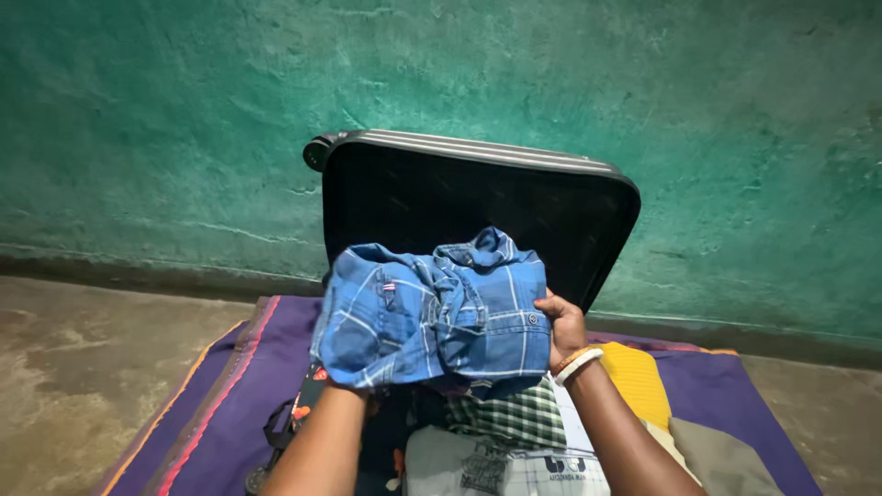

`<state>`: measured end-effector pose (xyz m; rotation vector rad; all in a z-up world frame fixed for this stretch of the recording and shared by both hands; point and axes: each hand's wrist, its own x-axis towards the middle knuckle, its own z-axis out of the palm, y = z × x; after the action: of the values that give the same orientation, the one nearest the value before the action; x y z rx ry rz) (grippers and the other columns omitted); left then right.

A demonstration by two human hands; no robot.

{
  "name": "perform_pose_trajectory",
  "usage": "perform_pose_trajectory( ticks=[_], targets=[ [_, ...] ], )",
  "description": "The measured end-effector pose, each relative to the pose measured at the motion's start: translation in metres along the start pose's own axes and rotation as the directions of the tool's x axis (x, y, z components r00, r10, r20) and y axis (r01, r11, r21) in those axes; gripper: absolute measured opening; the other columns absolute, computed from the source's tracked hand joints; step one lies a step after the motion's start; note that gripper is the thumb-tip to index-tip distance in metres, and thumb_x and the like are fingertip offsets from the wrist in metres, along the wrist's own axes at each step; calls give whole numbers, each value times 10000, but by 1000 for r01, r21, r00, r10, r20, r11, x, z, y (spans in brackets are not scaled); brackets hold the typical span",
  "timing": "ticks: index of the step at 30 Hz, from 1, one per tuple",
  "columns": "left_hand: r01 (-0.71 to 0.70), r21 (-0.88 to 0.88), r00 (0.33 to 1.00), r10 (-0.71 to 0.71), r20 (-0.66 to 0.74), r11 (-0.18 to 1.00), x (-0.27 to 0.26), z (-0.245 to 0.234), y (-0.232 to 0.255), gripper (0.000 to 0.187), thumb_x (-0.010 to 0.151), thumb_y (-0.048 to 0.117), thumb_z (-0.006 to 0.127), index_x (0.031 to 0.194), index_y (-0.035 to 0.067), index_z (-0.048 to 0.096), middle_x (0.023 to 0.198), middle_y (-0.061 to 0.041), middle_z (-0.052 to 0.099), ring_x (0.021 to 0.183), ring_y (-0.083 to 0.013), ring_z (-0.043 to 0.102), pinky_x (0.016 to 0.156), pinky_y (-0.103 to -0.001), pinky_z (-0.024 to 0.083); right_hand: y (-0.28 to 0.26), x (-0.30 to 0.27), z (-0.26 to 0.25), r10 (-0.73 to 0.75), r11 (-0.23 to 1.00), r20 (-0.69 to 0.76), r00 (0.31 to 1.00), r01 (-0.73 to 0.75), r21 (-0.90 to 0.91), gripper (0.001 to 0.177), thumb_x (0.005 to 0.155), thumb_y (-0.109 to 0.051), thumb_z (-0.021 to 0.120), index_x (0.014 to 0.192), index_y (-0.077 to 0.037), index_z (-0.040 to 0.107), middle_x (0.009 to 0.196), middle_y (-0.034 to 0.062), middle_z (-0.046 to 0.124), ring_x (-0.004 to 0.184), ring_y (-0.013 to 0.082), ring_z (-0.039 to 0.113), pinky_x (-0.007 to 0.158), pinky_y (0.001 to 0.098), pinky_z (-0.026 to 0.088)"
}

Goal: The person opens a suitcase and removes a yellow shirt, a beige shirt, and a blue checkered shirt, placing them on a mat one by one.

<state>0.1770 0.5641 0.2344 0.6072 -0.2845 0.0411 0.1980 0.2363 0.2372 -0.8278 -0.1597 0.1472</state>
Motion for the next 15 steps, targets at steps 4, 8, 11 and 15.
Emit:
perform_pose_trajectory(
  ticks=[4,8,11,15],
  targets=[
    [2,8,999,-2,-35,1000,-4,-2,-10,676,912,638,436,1323,126,600,1321,-121,647,1216,-349,588,1037,-528,445,-5,-11,22,-12,1000,39,999,13,-26,626,824,-91,495,1447,-72,553,1173,163,710,957,289,717,912,464,583],
    [-10,7,997,10,-74,1000,-6,-3,-21,666,910,630,440,1313,126,602,1312,-122,648,1208,-348,590,1030,-527,446,-4,-18,37,-23,984,-84,996,8,-178,655,795,-71,487,1446,-91,558,1187,129,709,976,262,696,926,426,564],
    [-19,8,995,20,-101,1000,-9,-1,-29,658,908,625,443,1306,126,603,1306,-122,648,1202,-348,591,1025,-526,447,5,-12,42,-5,939,-27,1000,-5,-344,660,785,-73,497,1442,-51,549,1173,148,694,987,255,678,918,425,557],
    [-25,10,994,25,-109,1000,-12,0,-36,648,906,618,448,1297,126,605,1297,-122,649,1193,-347,593,1018,-524,449,14,-1,33,-198,577,-179,964,-33,-816,679,791,-80,534,1468,-37,505,1285,227,634,1103,336,649,989,423,514]
  ],
)
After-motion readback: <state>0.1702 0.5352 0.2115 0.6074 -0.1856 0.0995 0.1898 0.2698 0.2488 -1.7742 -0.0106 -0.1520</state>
